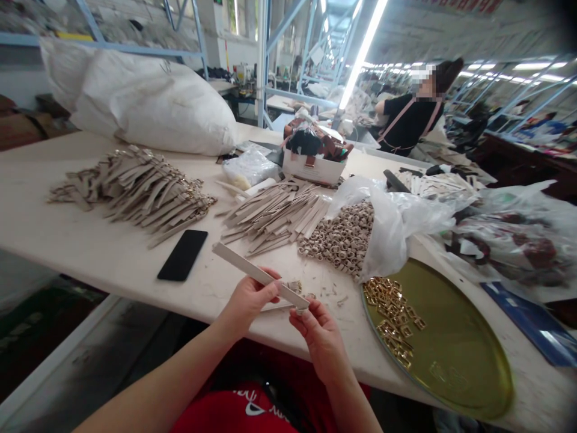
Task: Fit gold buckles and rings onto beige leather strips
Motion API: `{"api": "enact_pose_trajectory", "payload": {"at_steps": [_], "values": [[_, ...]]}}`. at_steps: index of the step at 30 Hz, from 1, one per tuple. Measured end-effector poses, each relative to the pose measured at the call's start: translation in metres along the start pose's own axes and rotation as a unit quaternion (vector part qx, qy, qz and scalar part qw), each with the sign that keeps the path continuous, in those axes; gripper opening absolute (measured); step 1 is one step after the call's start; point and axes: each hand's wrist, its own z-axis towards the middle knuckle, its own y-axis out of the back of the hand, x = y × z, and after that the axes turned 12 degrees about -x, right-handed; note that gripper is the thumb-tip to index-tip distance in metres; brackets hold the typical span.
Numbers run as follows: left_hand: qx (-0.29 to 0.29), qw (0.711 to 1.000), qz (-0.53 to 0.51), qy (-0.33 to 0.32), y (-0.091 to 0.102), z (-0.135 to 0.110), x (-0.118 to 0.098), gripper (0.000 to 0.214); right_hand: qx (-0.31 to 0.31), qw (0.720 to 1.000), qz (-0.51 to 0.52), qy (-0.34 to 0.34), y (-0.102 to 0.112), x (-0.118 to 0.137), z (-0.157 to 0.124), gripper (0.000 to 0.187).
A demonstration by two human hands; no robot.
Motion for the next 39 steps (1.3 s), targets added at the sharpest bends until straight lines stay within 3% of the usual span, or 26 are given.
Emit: {"api": "enact_pose_trajectory", "payload": {"at_steps": [3,8,13,17,21,25,28,30,33,35,37,39], "values": [[0.066,0.994,0.080,-0.018,0.001,-0.006,-0.001,0.020,-0.001,1.000,0.000,-0.013,0.002,0.000,-0.002,0.023],[0.055,0.981,0.176,-0.066,0.010,-0.014,0.003,0.017,-0.021,1.000,0.001,-0.003,0.006,-0.004,-0.005,0.028],[0.052,0.989,0.134,-0.041,0.008,-0.028,0.003,0.016,-0.002,0.997,-0.056,0.056,0.009,-0.010,-0.009,0.024],[0.013,0.997,0.073,-0.012,0.001,-0.047,0.009,0.019,0.006,0.999,-0.032,0.042,0.009,-0.009,-0.015,0.022],[-0.030,0.995,0.061,-0.075,-0.001,-0.059,0.023,0.017,0.009,1.000,0.025,0.012,0.006,-0.009,-0.026,0.020],[-0.031,0.983,0.096,-0.150,0.003,-0.063,0.032,0.012,-0.015,0.997,-0.015,0.080,0.003,-0.013,-0.034,0.018],[-0.025,0.980,0.110,-0.163,0.003,-0.066,0.034,0.011,-0.025,0.995,-0.028,0.095,0.003,-0.018,-0.036,0.019],[-0.029,0.987,0.084,-0.131,0.002,-0.067,0.033,0.013,-0.013,0.997,-0.009,0.069,0.004,-0.020,-0.035,0.020],[-0.041,0.999,0.004,-0.010,-0.003,-0.064,0.029,0.019,-0.013,0.999,0.015,0.049,0.007,-0.021,-0.029,0.019],[-0.046,0.996,-0.050,0.061,-0.007,-0.061,0.027,0.024,-0.030,0.997,0.007,0.071,0.008,-0.020,-0.025,0.020],[-0.050,0.993,-0.074,0.082,-0.010,-0.059,0.029,0.028,-0.038,0.994,-0.013,0.099,0.006,-0.019,-0.022,0.020],[-0.053,0.996,-0.049,0.058,-0.011,-0.057,0.034,0.026,-0.027,0.993,-0.028,0.107,0.003,-0.019,-0.020,0.020]]}}
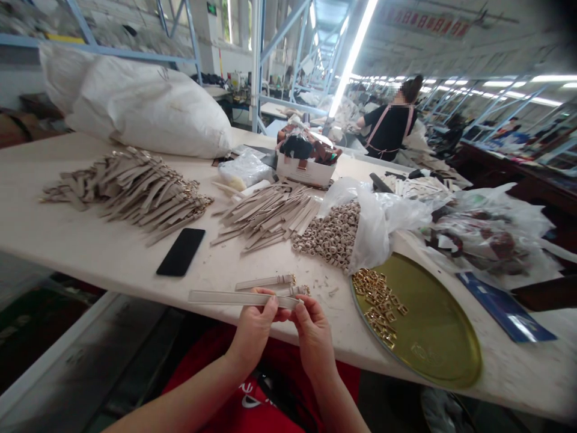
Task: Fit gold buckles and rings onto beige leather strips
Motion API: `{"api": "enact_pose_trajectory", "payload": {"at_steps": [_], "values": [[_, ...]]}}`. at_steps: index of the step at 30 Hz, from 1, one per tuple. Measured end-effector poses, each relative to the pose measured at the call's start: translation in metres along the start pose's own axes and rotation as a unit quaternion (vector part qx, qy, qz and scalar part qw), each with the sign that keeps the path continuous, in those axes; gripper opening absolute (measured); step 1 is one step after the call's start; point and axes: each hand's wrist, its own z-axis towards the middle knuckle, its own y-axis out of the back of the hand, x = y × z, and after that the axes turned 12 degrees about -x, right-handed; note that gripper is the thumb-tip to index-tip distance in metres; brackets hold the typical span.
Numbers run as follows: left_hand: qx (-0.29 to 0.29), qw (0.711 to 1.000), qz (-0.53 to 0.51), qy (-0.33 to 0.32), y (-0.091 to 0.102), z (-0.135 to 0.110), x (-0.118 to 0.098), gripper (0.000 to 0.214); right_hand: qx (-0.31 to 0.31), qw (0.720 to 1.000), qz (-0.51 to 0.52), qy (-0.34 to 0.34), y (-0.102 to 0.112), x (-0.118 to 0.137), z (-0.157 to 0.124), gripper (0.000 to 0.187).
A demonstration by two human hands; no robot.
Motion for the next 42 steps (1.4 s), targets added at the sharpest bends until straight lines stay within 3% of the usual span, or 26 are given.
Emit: {"api": "enact_pose_trajectory", "payload": {"at_steps": [3,6,7,9,11,13,16,19,22,24,25,26,27,29,32,36,42], "values": [[0.014,0.991,0.088,-0.100,0.002,0.003,0.006,0.019,0.031,0.999,-0.009,-0.014,-0.002,0.000,0.000,0.021],[0.109,0.973,0.142,-0.143,0.008,0.008,0.000,0.018,0.035,0.998,0.011,-0.048,0.005,0.002,0.006,0.021],[0.158,0.970,0.146,-0.114,0.011,0.010,-0.005,0.020,0.029,0.997,0.024,-0.063,0.010,0.004,0.010,0.020],[0.252,0.959,0.133,0.006,0.018,0.015,-0.017,0.027,0.022,0.995,0.042,-0.086,0.020,0.009,0.018,0.019],[0.308,0.933,0.104,0.151,0.025,0.021,-0.026,0.037,0.031,0.995,0.028,-0.086,0.029,0.016,0.025,0.017],[0.354,0.902,0.107,0.222,0.028,0.025,-0.028,0.049,0.045,0.997,-0.014,-0.065,0.033,0.024,0.027,0.015],[0.367,0.894,0.220,0.132,0.021,0.028,-0.018,0.063,0.050,0.996,-0.070,-0.032,0.024,0.027,0.022,0.017],[0.317,0.909,0.271,0.009,0.008,0.027,-0.007,0.068,0.086,0.992,-0.079,-0.039,0.013,0.019,0.015,0.020],[0.301,0.914,0.270,-0.024,0.002,0.032,-0.004,0.061,0.121,0.981,-0.151,0.018,0.023,0.020,0.023,0.027],[0.299,0.912,0.280,-0.024,0.003,0.036,-0.005,0.047,0.078,0.935,-0.323,0.125,0.045,0.033,0.042,0.030],[0.294,0.912,0.283,-0.026,0.004,0.038,-0.005,0.042,0.024,0.862,-0.469,0.189,0.060,0.044,0.055,0.029],[0.286,0.915,0.283,-0.028,0.005,0.040,-0.004,0.038,-0.028,0.743,-0.623,0.242,0.074,0.056,0.069,0.028],[0.276,0.919,0.280,-0.029,0.006,0.040,-0.004,0.036,-0.047,0.698,-0.668,0.253,0.088,0.068,0.083,0.025],[0.266,0.926,0.268,-0.019,0.006,0.038,-0.002,0.034,-0.054,0.642,-0.720,0.256,0.109,0.087,0.108,0.021],[0.266,0.928,0.260,0.006,0.003,0.030,0.000,0.034,-0.018,0.575,-0.779,0.250,0.120,0.098,0.131,0.018],[0.254,0.930,0.264,0.039,0.000,0.019,-0.003,0.032,0.028,0.500,-0.829,0.247,0.114,0.092,0.134,0.025],[0.249,0.935,0.242,0.077,0.005,0.005,-0.006,0.021,0.067,0.439,-0.863,0.240,0.112,0.091,0.130,0.023]]}}
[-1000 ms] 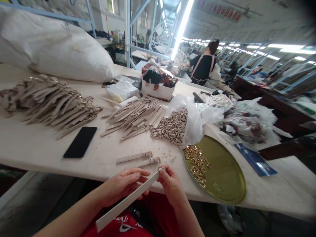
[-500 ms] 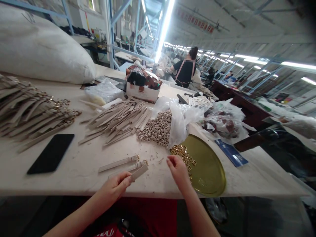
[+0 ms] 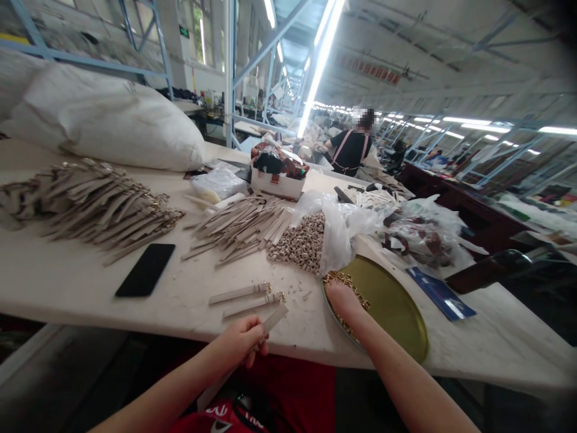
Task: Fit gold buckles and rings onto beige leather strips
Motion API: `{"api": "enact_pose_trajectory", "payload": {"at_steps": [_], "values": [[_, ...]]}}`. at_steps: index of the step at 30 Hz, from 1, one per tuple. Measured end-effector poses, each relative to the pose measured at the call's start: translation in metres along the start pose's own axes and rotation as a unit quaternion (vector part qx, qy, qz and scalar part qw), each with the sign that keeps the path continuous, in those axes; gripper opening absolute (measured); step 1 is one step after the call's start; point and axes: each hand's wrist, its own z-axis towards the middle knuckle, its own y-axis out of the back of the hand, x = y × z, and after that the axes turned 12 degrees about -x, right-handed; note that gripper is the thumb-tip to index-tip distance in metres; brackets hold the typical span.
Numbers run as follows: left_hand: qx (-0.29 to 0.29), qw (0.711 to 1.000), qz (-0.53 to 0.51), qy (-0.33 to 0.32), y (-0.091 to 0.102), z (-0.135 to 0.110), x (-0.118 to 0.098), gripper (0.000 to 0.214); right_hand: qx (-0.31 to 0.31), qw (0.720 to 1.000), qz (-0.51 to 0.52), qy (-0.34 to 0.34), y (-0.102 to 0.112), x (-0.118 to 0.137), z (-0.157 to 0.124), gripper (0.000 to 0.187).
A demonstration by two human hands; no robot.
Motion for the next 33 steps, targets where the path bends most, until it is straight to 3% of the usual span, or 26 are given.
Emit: {"api": "enact_pose_trajectory", "payload": {"at_steps": [8,14,18,20,23,24,25,28,33], "values": [[-0.009,0.999,-0.032,0.006,0.008,-0.011,0.013,0.017,0.016,0.999,0.024,0.024,0.003,0.000,0.002,0.013],[0.002,0.998,-0.056,0.017,0.015,-0.013,0.013,0.018,-0.067,0.988,0.132,0.030,0.019,0.003,-0.004,0.015],[0.027,0.992,-0.111,0.045,0.014,-0.007,0.002,0.016,-0.122,0.961,0.245,0.042,0.033,0.034,-0.016,0.011],[0.052,0.987,-0.143,0.060,0.011,-0.003,-0.004,0.016,-0.135,0.925,0.353,0.043,0.039,0.061,-0.024,0.007],[0.078,0.980,-0.166,0.074,0.010,0.002,-0.010,0.019,-0.141,0.757,0.638,-0.005,0.045,0.099,-0.035,0.007],[0.073,0.980,-0.169,0.072,0.011,0.003,-0.011,0.020,-0.136,0.709,0.691,-0.021,0.047,0.107,-0.036,0.008],[0.063,0.982,-0.168,0.067,0.012,0.004,-0.011,0.022,-0.131,0.679,0.722,-0.035,0.047,0.114,-0.037,0.009],[0.028,0.989,-0.143,0.029,0.015,0.008,-0.010,0.026,-0.115,0.628,0.766,-0.075,0.045,0.126,-0.035,0.009],[-0.031,0.999,-0.031,-0.019,0.011,0.021,0.001,0.026,-0.066,0.580,0.795,-0.165,0.036,0.141,-0.035,0.014]]}}
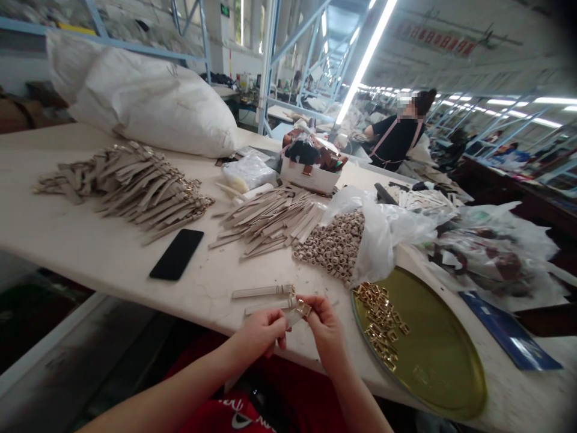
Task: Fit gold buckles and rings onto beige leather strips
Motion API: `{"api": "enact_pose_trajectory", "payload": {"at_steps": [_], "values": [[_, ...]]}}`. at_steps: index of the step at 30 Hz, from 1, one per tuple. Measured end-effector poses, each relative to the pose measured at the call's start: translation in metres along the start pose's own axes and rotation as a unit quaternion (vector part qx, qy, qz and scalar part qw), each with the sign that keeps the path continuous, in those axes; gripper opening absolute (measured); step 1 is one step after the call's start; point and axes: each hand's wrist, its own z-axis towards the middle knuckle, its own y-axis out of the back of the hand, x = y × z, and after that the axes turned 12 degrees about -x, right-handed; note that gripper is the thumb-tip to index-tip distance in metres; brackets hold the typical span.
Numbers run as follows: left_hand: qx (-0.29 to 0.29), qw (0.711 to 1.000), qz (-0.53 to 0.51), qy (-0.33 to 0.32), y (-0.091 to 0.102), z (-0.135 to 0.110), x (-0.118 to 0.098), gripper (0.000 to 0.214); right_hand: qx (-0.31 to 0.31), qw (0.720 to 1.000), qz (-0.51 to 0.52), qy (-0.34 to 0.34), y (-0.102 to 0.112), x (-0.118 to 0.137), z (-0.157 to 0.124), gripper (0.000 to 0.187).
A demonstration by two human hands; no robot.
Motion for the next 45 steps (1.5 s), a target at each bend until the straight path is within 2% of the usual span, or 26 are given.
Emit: {"api": "enact_pose_trajectory", "payload": {"at_steps": [3,5,8,15,20,25,29,32,34,36,39,42,45], "values": [[-0.036,0.994,0.085,-0.061,-0.003,0.005,0.003,0.026,0.021,0.991,0.081,-0.101,-0.005,-0.003,-0.006,0.029],[-0.056,0.982,0.138,-0.113,-0.004,0.006,0.002,0.029,0.009,0.980,0.138,-0.142,-0.006,-0.004,-0.008,0.027],[-0.063,0.966,0.195,-0.155,-0.004,0.006,0.000,0.027,-0.047,0.970,0.183,-0.155,-0.008,-0.011,-0.006,0.020],[-0.050,0.942,0.282,-0.172,0.001,0.004,0.002,0.023,-0.114,0.949,0.231,-0.180,-0.012,-0.028,0.005,0.018],[-0.065,0.928,0.311,-0.195,0.002,0.004,0.004,0.024,-0.118,0.944,0.247,-0.186,-0.020,-0.026,-0.003,0.018],[-0.070,0.939,0.276,-0.193,-0.001,0.003,0.007,0.027,-0.132,0.941,0.257,-0.173,-0.024,-0.026,-0.017,0.024],[-0.078,0.939,0.266,-0.206,-0.002,-0.001,0.008,0.028,-0.147,0.940,0.260,-0.162,-0.024,-0.027,-0.021,0.021],[-0.088,0.941,0.251,-0.210,0.000,-0.004,0.008,0.026,-0.125,0.940,0.264,-0.176,-0.027,-0.027,-0.025,0.019],[-0.084,0.951,0.212,-0.208,0.001,-0.005,0.008,0.025,-0.097,0.953,0.234,-0.169,-0.030,-0.027,-0.032,0.018],[-0.069,0.969,0.155,-0.180,0.002,-0.006,0.010,0.025,-0.086,0.971,0.175,-0.137,-0.033,-0.028,-0.039,0.017],[-0.022,0.994,0.055,-0.095,0.002,-0.009,0.013,0.027,-0.092,0.986,0.104,-0.092,-0.032,-0.028,-0.049,0.017],[-0.007,0.999,-0.003,-0.052,0.003,-0.013,0.014,0.027,-0.071,0.991,0.077,-0.078,-0.029,-0.027,-0.056,0.018],[-0.018,0.999,0.006,-0.045,0.005,-0.016,0.013,0.023,-0.048,0.994,0.064,-0.080,-0.026,-0.025,-0.058,0.019]]}}
